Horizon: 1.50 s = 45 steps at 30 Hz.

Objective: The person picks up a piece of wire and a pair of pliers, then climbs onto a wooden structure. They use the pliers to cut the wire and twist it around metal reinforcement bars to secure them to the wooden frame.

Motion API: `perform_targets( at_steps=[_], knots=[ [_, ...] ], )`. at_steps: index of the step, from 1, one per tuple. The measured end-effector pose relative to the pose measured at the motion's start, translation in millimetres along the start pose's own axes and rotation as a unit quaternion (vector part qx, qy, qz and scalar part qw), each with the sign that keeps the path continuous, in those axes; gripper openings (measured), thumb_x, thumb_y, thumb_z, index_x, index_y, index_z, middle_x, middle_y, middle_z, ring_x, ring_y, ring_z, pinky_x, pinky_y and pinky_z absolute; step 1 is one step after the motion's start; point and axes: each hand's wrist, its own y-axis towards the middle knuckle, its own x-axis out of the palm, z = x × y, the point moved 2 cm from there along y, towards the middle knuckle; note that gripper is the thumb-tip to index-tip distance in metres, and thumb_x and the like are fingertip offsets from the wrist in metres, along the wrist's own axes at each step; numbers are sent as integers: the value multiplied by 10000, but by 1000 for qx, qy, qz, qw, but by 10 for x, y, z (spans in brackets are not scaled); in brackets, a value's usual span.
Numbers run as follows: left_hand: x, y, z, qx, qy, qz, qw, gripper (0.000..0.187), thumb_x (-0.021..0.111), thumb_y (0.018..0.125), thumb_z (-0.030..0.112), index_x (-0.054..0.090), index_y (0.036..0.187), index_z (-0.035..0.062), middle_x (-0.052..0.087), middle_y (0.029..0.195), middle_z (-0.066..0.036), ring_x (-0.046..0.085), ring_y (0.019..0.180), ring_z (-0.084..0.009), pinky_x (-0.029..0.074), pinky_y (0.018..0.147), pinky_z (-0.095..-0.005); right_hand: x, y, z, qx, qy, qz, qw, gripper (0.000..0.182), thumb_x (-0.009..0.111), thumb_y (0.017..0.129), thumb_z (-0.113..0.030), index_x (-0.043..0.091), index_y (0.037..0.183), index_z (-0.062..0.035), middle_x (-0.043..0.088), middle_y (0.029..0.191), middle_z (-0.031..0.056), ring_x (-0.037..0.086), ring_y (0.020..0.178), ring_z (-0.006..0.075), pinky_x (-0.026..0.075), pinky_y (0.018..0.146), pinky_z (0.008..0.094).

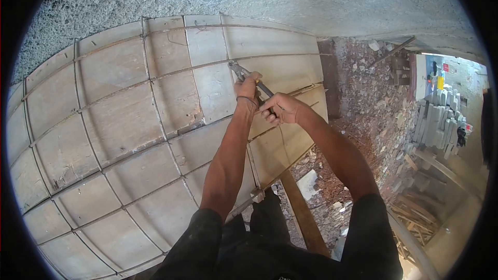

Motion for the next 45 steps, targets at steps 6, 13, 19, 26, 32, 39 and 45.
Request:
perform_targets(
  at_steps=[6,13,19,26,32,39,45],
  knots=[
    [195,-179,28,-22,-163,-113,980,232,727,737,141,518,812,76,542,720,-42,506,574,-145,436,515,-302,139,-214,-249,-26,-400,223,889,260,682,737,-171,568,913,-16,598,726,106,573,627,213,512,606,355],
    [446,154,-161,-151,-312,-87,934,219,670,820,186,476,820,84,516,721,-74,527,664,-231,463,615,-351,251,-233,-222,-209,-709,482,471,389,679,706,-184,559,1018,15,657,921,191,668,860,289,545,741,390],
    [319,-44,-104,-145,-235,-81,958,194,646,789,146,492,680,103,511,601,-42,533,551,-195,499,546,-332,0,-391,-408,-89,-472,200,854,326,678,785,-192,566,991,35,673,906,203,690,852,271,541,741,388],
    [108,-39,-85,-144,-242,-241,929,205,648,803,227,501,710,119,527,667,-25,544,647,-189,475,646,-316,117,-92,-154,-19,-133,32,990,145,598,840,-79,546,909,37,537,697,79,518,556,177,413,494,287],
    [516,-74,15,-130,-343,-201,908,221,656,832,291,568,848,88,590,816,-59,598,833,-216,494,787,-355,142,-301,-455,-321,-707,475,415,222,615,795,-114,546,945,34,585,777,152,614,722,252,484,527,357],
    [419,-177,-3,-83,-250,-94,960,218,624,863,179,461,730,122,471,617,-15,511,594,-173,489,614,-334,82,-372,-541,-156,-613,317,707,426,724,732,-201,566,1059,23,620,881,144,630,820,272,515,695,403],
    [240,-97,-17,-97,-273,-202,936,238,657,845,219,462,730,144,460,600,10,509,585,-167,482,608,-315,-85,-157,-227,-25,-113,-13,993,352,629,790,-96,499,1107,-17,585,829,110,599,751,214,476,687,375]
  ],
)
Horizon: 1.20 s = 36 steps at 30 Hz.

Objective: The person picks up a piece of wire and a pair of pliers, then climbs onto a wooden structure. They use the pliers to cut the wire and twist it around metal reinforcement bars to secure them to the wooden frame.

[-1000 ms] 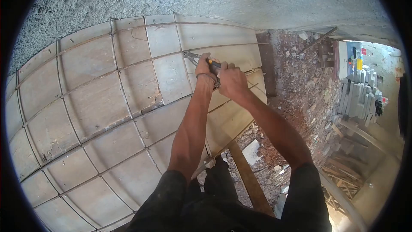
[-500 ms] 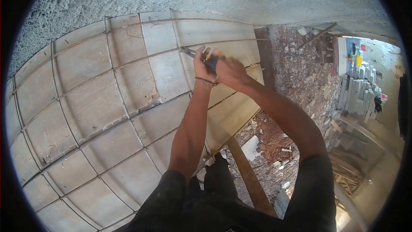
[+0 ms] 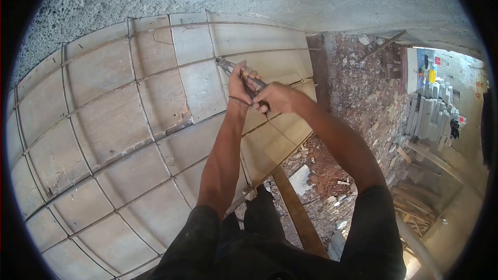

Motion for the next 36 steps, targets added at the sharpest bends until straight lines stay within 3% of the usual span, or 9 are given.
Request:
perform_targets(
  at_steps=[5,8,11,18,21,23,25,29,36],
  knots=[
    [26,-21,-26,-30,-52,-12,998,216,634,870,251,490,746,147,525,677,-23,547,667,-201,461,664,-338,221,-40,-169,-46,-322,222,919,236,563,803,-37,487,1028,-35,539,717,109,565,607,202,436,552,358],
    [350,-60,-154,-16,-100,44,994,213,642,861,256,522,770,107,537,662,-45,557,650,-230,481,654,-354,167,-199,-338,-215,-660,438,571,224,595,778,-73,513,982,-30,552,702,117,578,610,215,447,549,354],
    [113,221,-158,19,-49,19,998,227,646,859,265,522,768,98,535,656,-51,559,645,-237,486,643,-367,215,-179,-192,-226,-685,471,508,221,627,753,-108,539,937,-25,566,688,124,590,613,228,459,546,351],
    [-141,72,-48,-19,-83,-95,992,247,639,866,241,465,717,149,439,589,22,516,594,-156,463,589,-310,95,-113,-130,-40,-245,207,946,141,621,700,-115,561,655,4,542,585,122,542,505,191,456,500,321],
    [-195,-14,-14,-35,-89,-47,994,187,663,844,226,523,786,117,487,576,-6,523,577,-184,470,592,-312,188,65,50,-1,-132,145,981,169,594,722,-131,558,682,29,531,577,102,545,509,185,453,486,311],
    [-108,-79,4,-65,-74,-9,995,184,660,850,236,534,868,103,538,624,-15,568,625,-195,491,617,-325,263,104,144,-24,-235,241,941,190,580,783,-132,562,808,55,581,651,140,593,579,208,486,492,323],
    [147,-139,-17,58,-26,79,995,225,671,849,252,541,933,88,588,700,-29,613,682,-205,508,651,-331,287,18,92,-188,-661,491,535,233,575,840,-152,528,961,42,609,784,202,631,681,265,524,508,365],
    [65,181,-91,30,16,43,999,279,679,841,338,539,873,99,596,785,-72,609,726,-239,510,659,-372,243,-133,-63,-217,-717,497,439,457,664,734,-157,453,1080,55,599,951,248,642,842,367,549,601,433],
    [-198,100,-21,-86,-170,-146,971,118,576,706,214,468,668,185,448,556,67,490,554,-109,377,557,-276,334,-232,-239,-102,-536,359,757,523,729,661,-242,509,1055,24,613,854,188,648,817,274,531,618,396]
  ],
)
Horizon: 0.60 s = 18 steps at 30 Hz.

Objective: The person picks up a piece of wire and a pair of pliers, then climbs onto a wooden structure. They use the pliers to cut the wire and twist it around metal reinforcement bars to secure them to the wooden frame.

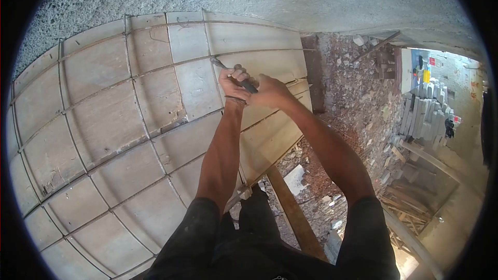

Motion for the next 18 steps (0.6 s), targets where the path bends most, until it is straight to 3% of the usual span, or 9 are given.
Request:
perform_targets(
  at_steps=[2,4,5,7,8,10,11,13,18],
  knots=[
    [-25,-8,-59,-20,-16,-25,999,111,581,717,227,484,683,184,455,558,76,495,558,-109,384,567,-287,-37,93,80,141,108,-229,957,494,679,714,-244,527,1117,-3,658,884,145,647,856,224,509,670,400],
    [55,3,-111,76,130,128,980,112,623,752,240,552,770,155,504,619,46,499,563,-118,398,583,-292,66,91,266,135,198,-245,939,469,668,731,-255,541,1109,-9,661,898,134,647,865,232,497,684,404],
    [177,9,-149,77,132,124,980,112,623,752,240,552,770,155,504,619,46,499,563,-118,398,583,-292,89,122,338,121,282,-260,916,445,657,749,-267,555,1101,-15,664,913,124,647,875,241,484,699,407],
    [283,-74,-158,112,245,216,939,247,686,785,308,590,920,124,550,716,-3,493,562,-129,399,555,-280,106,130,401,112,359,-292,879,398,629,777,-259,569,1090,-21,665,923,126,646,871,247,480,704,405],
    [221,-64,-116,113,246,219,937,247,686,785,308,590,920,124,550,716,-3,493,562,-129,399,555,-280,119,100,388,109,436,-322,833,354,602,805,-252,583,1078,-27,667,934,127,645,867,253,475,709,404],
    [113,-8,-48,72,291,207,931,528,742,772,480,569,1066,78,562,852,-49,464,547,-124,382,490,-242,91,136,375,110,467,-347,806,344,582,808,-218,594,1077,-4,659,992,159,641,930,270,483,765,406],
    [159,-22,-29,74,292,208,931,528,742,772,480,569,1066,78,562,852,-49,464,547,-124,382,490,-242,64,166,355,111,495,-369,779,337,563,810,-183,604,1077,18,651,1051,192,637,992,287,491,820,408],
    [240,-54,-24,55,342,234,909,749,700,743,646,532,1139,33,552,925,-60,418,523,-89,337,422,-204,6,171,356,101,508,-378,767,382,550,816,-199,593,1117,33,642,1078,210,636,1004,304,493,830,418],
    [287,-142,-4,27,372,231,899,830,646,740,712,517,1154,5,546,970,-61,374,498,-59,299,383,-186,67,180,407,84,550,-403,727,391,565,843,-232,591,1096,64,656,1041,211,655,964,308,490,800,405]
  ],
)
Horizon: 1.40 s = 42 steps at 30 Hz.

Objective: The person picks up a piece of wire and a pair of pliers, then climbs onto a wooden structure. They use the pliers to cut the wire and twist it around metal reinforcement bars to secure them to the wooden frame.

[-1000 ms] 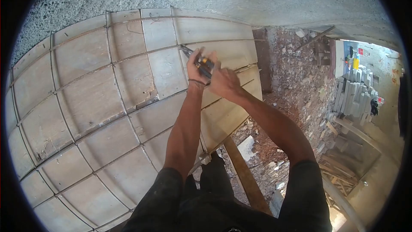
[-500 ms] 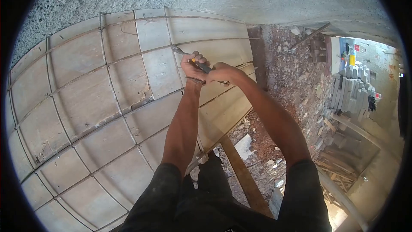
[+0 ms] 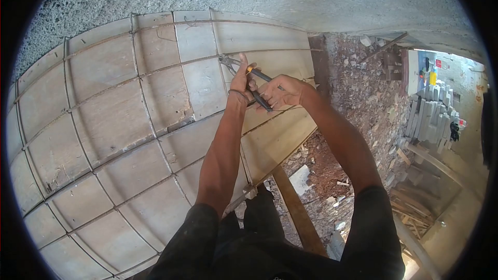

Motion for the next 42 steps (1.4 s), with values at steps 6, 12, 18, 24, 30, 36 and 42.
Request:
perform_targets(
  at_steps=[6,12,18,24,30,36,42],
  knots=[
    [-93,133,-36,1,43,4,999,531,697,798,528,551,1045,81,574,895,-21,384,515,-56,318,423,-183,-11,156,167,-1,14,6,1000,357,550,875,-210,593,1098,65,659,1011,229,661,932,315,506,772,415],
    [-162,273,-150,-21,-76,-13,997,352,712,801,303,545,1051,120,576,830,2,484,623,-135,445,681,-300,-68,277,209,-14,26,21,999,291,563,880,-211,571,1039,33,643,832,142,615,699,231,495,659,383],
    [63,90,-76,23,-144,-19,989,375,706,803,298,505,1050,101,494,717,-21,533,685,-217,469,712,-361,211,175,80,14,-220,266,938,132,579,805,-98,590,869,18,638,802,130,653,707,250,523,608,402],
    [312,282,-38,1,-206,129,970,219,663,833,230,488,833,98,403,596,-11,485,596,-193,453,614,-346,252,108,50,-128,-612,469,624,238,585,753,-96,545,925,63,635,847,270,662,827,396,537,737,467],
    [209,217,-113,25,-239,66,969,319,644,838,194,394,641,172,367,567,25,403,520,-154,387,527,-300,240,-9,-33,-154,-640,447,605,263,678,752,-118,551,899,59,651,816,224,684,760,297,548,557,385],
    [-241,434,-181,18,-304,-172,937,270,643,819,207,430,654,191,404,571,45,450,552,-142,418,563,-308,137,254,48,18,-134,158,978,255,700,757,-177,570,737,40,625,764,149,646,704,207,531,551,348],
    [223,71,-133,32,-296,-26,954,188,653,836,257,564,911,110,619,834,-71,609,784,-223,491,691,-360,197,167,43,-140,-662,442,589,260,632,753,-104,537,926,66,612,742,195,639,622,298,527,569,384]
  ],
)
